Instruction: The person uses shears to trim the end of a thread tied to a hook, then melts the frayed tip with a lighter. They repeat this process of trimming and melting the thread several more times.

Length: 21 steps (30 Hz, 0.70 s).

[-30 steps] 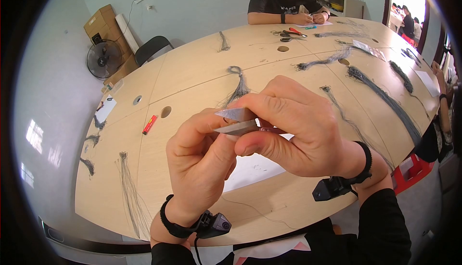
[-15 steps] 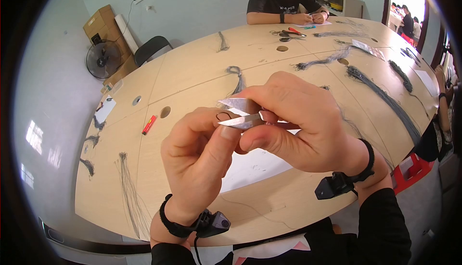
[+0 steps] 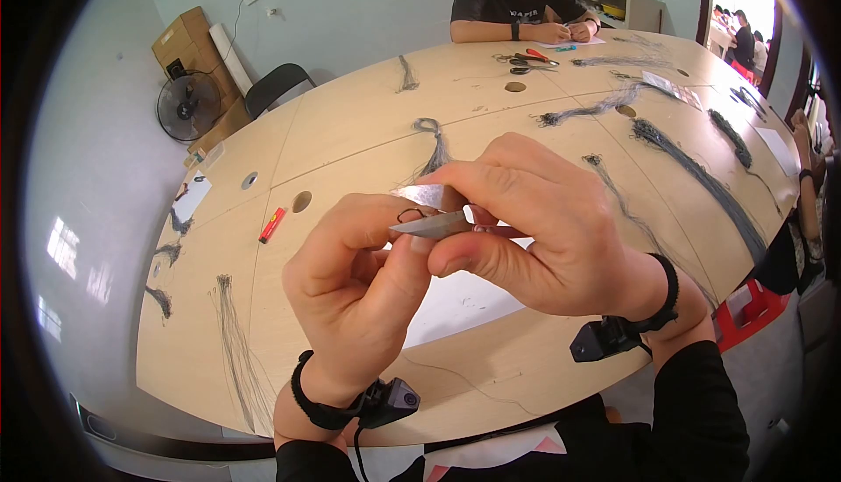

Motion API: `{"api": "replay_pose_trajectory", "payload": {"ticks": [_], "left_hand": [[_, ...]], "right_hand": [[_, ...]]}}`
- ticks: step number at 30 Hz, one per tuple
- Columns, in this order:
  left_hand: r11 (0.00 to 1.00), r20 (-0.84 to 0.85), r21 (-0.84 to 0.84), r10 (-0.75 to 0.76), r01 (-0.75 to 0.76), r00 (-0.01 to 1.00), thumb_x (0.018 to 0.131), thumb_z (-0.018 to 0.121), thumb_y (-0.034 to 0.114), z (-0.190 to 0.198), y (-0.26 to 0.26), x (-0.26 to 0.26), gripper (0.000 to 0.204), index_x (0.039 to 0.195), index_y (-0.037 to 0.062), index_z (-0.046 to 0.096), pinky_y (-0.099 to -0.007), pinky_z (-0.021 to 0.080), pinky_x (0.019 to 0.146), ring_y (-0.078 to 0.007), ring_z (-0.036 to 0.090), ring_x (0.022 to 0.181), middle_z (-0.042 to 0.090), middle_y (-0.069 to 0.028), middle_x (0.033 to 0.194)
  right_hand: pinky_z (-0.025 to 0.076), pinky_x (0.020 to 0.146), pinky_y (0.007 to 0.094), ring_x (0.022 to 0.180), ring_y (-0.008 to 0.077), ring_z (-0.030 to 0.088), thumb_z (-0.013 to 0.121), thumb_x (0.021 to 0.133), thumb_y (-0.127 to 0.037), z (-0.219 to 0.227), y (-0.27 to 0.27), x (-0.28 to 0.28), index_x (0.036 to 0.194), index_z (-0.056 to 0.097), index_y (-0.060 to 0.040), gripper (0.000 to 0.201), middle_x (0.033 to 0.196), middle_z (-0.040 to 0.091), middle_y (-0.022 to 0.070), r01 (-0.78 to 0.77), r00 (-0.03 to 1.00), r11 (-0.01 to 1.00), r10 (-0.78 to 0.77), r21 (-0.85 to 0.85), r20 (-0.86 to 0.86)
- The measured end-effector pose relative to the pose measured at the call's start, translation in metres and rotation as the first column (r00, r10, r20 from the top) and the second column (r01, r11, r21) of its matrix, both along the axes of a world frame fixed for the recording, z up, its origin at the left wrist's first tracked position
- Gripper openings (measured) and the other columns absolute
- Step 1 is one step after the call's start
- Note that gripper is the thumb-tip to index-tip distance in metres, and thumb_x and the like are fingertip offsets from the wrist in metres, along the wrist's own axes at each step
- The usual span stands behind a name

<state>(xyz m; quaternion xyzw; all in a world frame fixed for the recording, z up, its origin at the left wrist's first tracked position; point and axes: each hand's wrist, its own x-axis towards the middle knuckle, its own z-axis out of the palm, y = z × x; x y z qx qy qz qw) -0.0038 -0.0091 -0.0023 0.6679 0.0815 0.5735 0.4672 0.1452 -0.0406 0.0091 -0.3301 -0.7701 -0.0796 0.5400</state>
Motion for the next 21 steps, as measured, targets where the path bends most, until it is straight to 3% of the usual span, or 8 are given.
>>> {"api": "replay_pose_trajectory", "payload": {"ticks": [6, 21], "left_hand": [[0.999, 0.006, 0.029, 0.019, -0.019, 1.000, 0.071, 0.050, -0.007, -0.0013, 0.0010, -0.0004, 0.013, 0.084, -0.0038, 0.051, -0.0203, 0.045, 0.056, -0.0110, 0.051, 0.071, 0.052, -0.0095, 0.081], [0.996, -0.004, 0.083, 0.035, -0.034, 0.999, 0.071, 0.051, -0.006, -0.0022, 0.0036, -0.0021, 0.014, 0.084, -0.0030, 0.050, -0.0219, 0.047, 0.056, -0.0115, 0.051, 0.071, 0.051, -0.0092, 0.081]], "right_hand": [[0.036, 0.046, 0.0223, 0.053, 0.0149, 0.044, 0.062, 0.066, -0.026, -0.0009, 0.0037, 0.0007, 0.083, 0.055, 0.0018, 0.033, 0.061, 0.051, 0.0049, -0.017, 0.999, 0.999, 0.015, 0.038, 0.035], [0.036, 0.045, 0.0224, 0.053, 0.0147, 0.043, 0.061, 0.066, -0.026, -0.0024, 0.0024, -0.0015, 0.082, 0.055, 0.0016, 0.032, 0.062, 0.050, 0.0053, -0.016, 1.000, 0.999, 0.016, 0.034, 0.008]]}}
